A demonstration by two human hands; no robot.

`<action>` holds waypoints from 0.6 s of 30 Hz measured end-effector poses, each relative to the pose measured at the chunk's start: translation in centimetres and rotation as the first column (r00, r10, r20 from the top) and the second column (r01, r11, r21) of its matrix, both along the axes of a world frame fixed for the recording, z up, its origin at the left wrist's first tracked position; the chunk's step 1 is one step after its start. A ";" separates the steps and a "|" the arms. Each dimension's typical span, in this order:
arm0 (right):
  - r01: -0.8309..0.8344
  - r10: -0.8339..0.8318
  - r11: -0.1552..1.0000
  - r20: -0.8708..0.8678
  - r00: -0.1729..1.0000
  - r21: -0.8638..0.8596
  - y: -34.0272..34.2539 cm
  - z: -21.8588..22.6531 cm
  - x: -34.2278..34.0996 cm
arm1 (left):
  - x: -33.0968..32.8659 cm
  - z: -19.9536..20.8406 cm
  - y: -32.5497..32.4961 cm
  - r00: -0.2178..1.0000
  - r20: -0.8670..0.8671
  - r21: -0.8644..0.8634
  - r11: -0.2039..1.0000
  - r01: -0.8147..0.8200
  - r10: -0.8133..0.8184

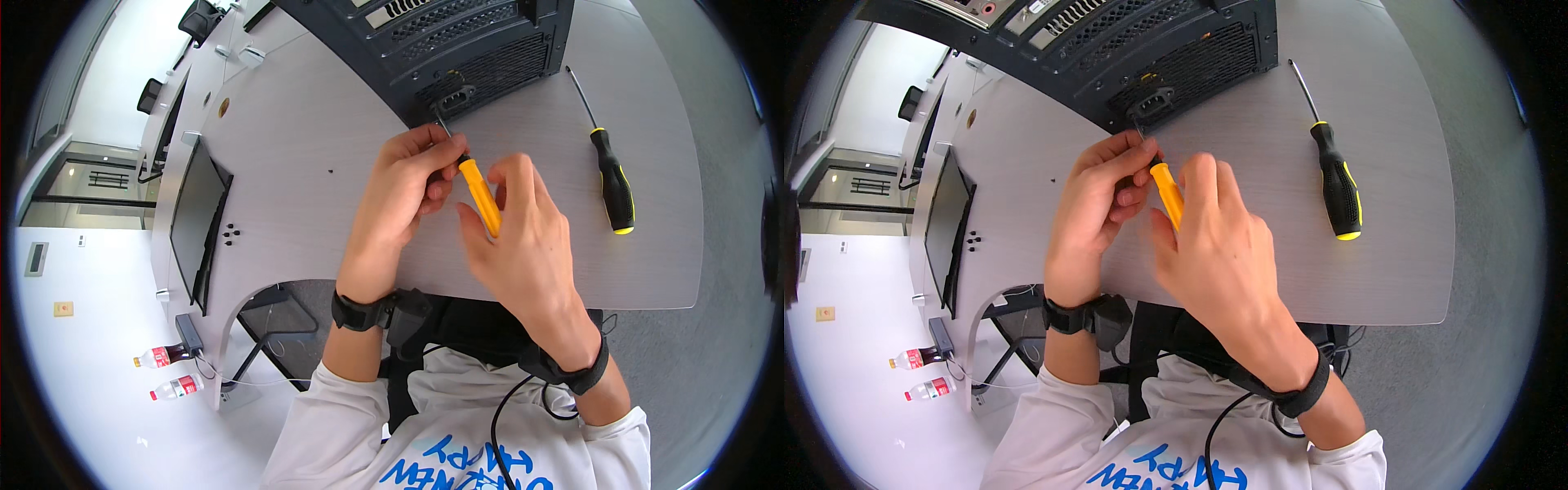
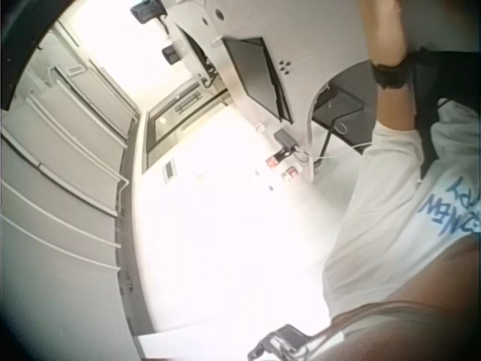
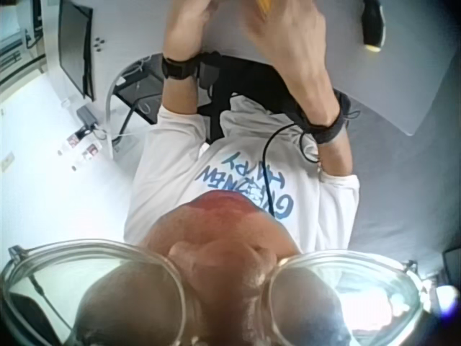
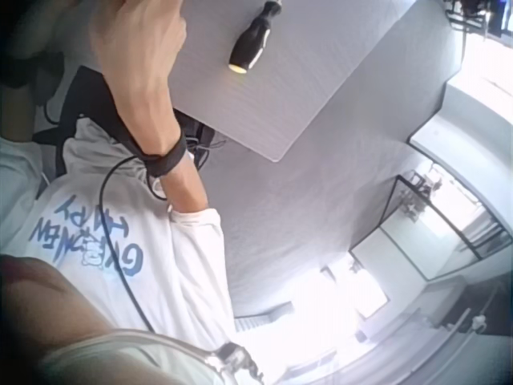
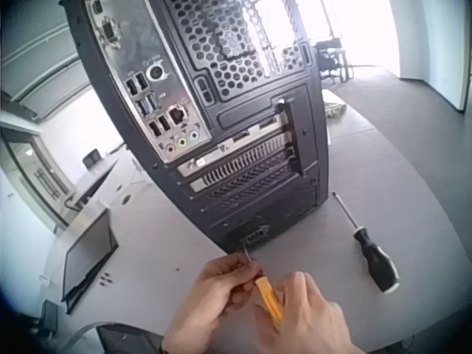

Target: The person uses a screwdriver to remove screws from the back panel of a desktop computer tower. They then insert a small black component into a slot on the rear of the tower and secure it with a screw.

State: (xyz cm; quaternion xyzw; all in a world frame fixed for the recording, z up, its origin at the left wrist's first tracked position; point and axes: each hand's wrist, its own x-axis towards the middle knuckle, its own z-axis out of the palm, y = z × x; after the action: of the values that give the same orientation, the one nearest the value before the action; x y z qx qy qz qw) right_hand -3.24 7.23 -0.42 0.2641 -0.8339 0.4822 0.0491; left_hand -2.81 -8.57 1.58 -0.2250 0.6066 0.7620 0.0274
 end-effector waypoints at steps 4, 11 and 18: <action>0.034 -0.034 0.999 -0.121 0.992 0.002 0.6 -0.5 0.2 | -0.1 -0.1 0.2 1.000 -0.012 -0.007 1.000 0.013 -0.013; 0.047 -0.047 0.999 -0.059 0.997 -0.012 0.8 -0.5 0.0 | 1.6 0.4 1.3 0.993 0.031 -0.003 0.994 0.111 -0.111; 0.030 -0.030 1.000 0.031 0.999 0.003 1.5 0.1 0.3 | 1.8 -1.2 1.0 0.993 -0.002 0.080 0.990 0.114 -0.115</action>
State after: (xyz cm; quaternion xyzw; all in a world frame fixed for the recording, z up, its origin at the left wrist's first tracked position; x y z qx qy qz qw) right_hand -2.94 8.73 -0.32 0.2441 -0.8389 0.4845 0.0433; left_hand -0.98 -7.54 0.39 -0.1897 0.5875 0.7825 0.0810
